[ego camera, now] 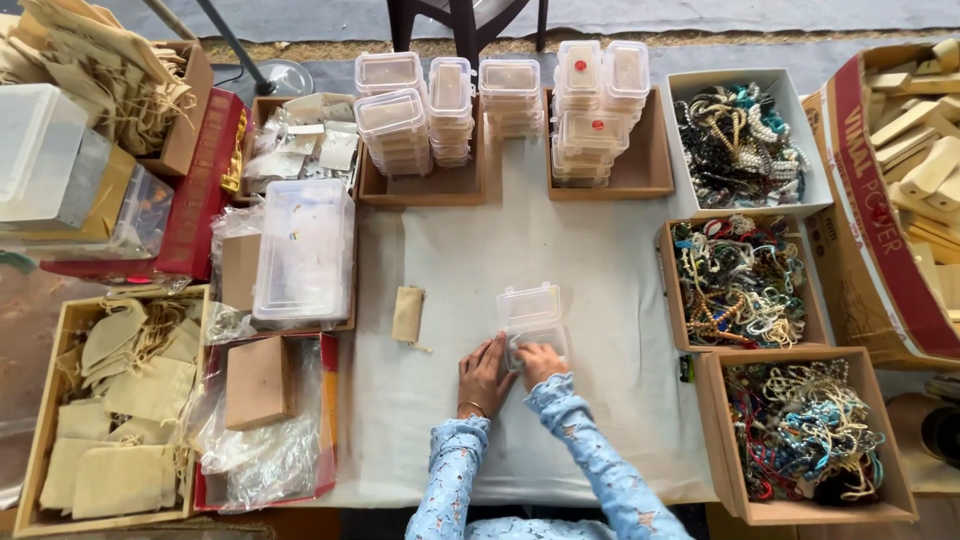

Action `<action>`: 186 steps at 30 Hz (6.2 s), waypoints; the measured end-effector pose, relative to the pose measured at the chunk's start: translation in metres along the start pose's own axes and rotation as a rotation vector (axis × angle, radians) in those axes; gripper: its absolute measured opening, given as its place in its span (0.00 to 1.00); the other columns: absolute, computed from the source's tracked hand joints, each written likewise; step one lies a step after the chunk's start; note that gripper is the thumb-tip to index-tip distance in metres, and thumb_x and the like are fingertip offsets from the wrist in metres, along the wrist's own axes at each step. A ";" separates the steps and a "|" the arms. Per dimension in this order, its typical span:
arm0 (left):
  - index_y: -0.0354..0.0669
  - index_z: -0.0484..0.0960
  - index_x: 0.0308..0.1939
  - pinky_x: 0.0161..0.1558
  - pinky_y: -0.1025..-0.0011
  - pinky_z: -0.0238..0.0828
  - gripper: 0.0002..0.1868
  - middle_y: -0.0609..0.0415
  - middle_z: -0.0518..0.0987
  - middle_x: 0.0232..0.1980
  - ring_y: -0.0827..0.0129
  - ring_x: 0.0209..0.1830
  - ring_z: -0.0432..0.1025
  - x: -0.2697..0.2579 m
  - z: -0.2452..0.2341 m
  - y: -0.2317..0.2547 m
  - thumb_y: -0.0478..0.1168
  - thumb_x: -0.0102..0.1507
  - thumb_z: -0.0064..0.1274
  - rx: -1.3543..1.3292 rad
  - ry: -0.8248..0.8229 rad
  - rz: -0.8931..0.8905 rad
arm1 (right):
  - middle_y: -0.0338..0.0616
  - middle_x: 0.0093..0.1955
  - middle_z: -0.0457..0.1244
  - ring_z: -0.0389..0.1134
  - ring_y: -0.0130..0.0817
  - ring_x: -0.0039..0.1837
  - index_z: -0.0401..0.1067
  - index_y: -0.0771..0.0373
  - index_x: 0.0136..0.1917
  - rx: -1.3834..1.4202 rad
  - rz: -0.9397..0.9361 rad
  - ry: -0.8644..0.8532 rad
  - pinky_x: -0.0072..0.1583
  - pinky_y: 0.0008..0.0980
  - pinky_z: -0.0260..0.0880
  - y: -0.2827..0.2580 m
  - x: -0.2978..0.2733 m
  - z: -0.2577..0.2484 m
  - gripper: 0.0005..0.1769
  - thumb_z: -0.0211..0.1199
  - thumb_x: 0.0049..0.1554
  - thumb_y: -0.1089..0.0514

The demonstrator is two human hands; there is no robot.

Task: Sorting small jewelry items and packaging them into plastic containers and fabric pouches at a workstation.

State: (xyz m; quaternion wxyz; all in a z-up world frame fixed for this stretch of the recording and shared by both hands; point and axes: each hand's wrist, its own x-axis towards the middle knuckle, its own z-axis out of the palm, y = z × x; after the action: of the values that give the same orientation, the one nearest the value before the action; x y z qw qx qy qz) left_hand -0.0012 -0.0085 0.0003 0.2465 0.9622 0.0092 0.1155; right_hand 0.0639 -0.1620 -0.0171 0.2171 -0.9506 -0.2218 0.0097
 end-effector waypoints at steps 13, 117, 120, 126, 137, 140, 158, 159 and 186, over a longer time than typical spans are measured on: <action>0.46 0.59 0.78 0.67 0.59 0.55 0.46 0.56 0.70 0.73 0.62 0.71 0.62 0.006 0.002 0.006 0.50 0.59 0.62 0.008 0.012 0.023 | 0.29 0.59 0.67 0.69 0.39 0.59 0.78 0.49 0.53 -0.046 -0.008 -0.040 0.53 0.43 0.74 -0.011 0.015 -0.003 0.17 0.64 0.50 0.61; 0.52 0.61 0.77 0.65 0.62 0.55 0.44 0.65 0.69 0.74 0.70 0.68 0.63 0.002 0.019 -0.009 0.51 0.58 0.61 0.037 0.066 0.016 | 0.30 0.56 0.68 0.69 0.42 0.57 0.79 0.45 0.51 -0.045 -0.037 -0.063 0.55 0.41 0.74 0.011 0.023 0.012 0.17 0.63 0.50 0.62; 0.48 0.59 0.78 0.64 0.60 0.55 0.46 0.63 0.70 0.71 0.68 0.69 0.62 0.001 0.015 -0.007 0.55 0.60 0.60 0.040 0.011 0.006 | 0.30 0.54 0.69 0.69 0.39 0.59 0.80 0.44 0.47 -0.080 0.054 -0.162 0.58 0.40 0.73 0.034 0.028 -0.006 0.14 0.63 0.50 0.62; 0.49 0.59 0.77 0.64 0.60 0.55 0.45 0.61 0.72 0.70 0.67 0.68 0.63 0.002 0.016 -0.006 0.56 0.60 0.61 -0.008 0.064 0.015 | 0.33 0.53 0.70 0.71 0.39 0.59 0.80 0.42 0.51 0.065 0.108 -0.008 0.60 0.41 0.74 0.048 0.022 0.032 0.17 0.64 0.51 0.62; 0.49 0.61 0.77 0.64 0.61 0.57 0.46 0.63 0.73 0.68 0.68 0.67 0.64 0.002 0.022 -0.007 0.56 0.59 0.62 0.018 0.084 -0.002 | 0.25 0.61 0.69 0.69 0.37 0.61 0.78 0.47 0.53 -0.068 0.015 0.085 0.55 0.36 0.75 0.012 0.013 -0.019 0.18 0.59 0.53 0.64; 0.48 0.61 0.77 0.63 0.61 0.57 0.46 0.63 0.72 0.69 0.68 0.67 0.63 0.002 0.014 -0.008 0.55 0.59 0.61 0.034 0.089 0.011 | 0.27 0.61 0.68 0.68 0.38 0.61 0.78 0.48 0.52 -0.087 0.025 0.109 0.56 0.36 0.74 0.018 0.015 -0.013 0.16 0.59 0.53 0.64; 0.50 0.58 0.78 0.65 0.61 0.55 0.46 0.62 0.74 0.69 0.67 0.68 0.63 0.003 0.005 -0.001 0.55 0.60 0.61 -0.006 0.022 -0.012 | 0.36 0.56 0.68 0.69 0.45 0.61 0.80 0.47 0.50 -0.205 0.314 -0.244 0.60 0.45 0.73 0.023 0.045 -0.024 0.14 0.65 0.51 0.60; 0.51 0.58 0.78 0.65 0.61 0.55 0.46 0.62 0.74 0.68 0.67 0.68 0.63 0.005 0.004 -0.001 0.55 0.60 0.61 0.013 0.011 -0.018 | 0.38 0.55 0.69 0.70 0.44 0.61 0.82 0.46 0.48 -0.243 0.330 -0.321 0.61 0.46 0.73 0.026 0.050 -0.025 0.12 0.67 0.50 0.58; 0.55 0.59 0.76 0.64 0.60 0.54 0.46 0.64 0.72 0.71 0.68 0.68 0.63 0.002 0.011 -0.006 0.53 0.57 0.63 -0.086 0.028 -0.040 | 0.26 0.59 0.71 0.70 0.39 0.57 0.83 0.46 0.47 0.155 -0.055 0.105 0.58 0.34 0.74 0.031 0.015 0.019 0.20 0.62 0.47 0.67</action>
State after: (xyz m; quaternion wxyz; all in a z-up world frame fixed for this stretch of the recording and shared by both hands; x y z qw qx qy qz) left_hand 0.0038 -0.0086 -0.0117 0.2898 0.9486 0.0269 0.1245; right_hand 0.0879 -0.1729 -0.0457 0.3015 -0.9237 -0.2346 -0.0289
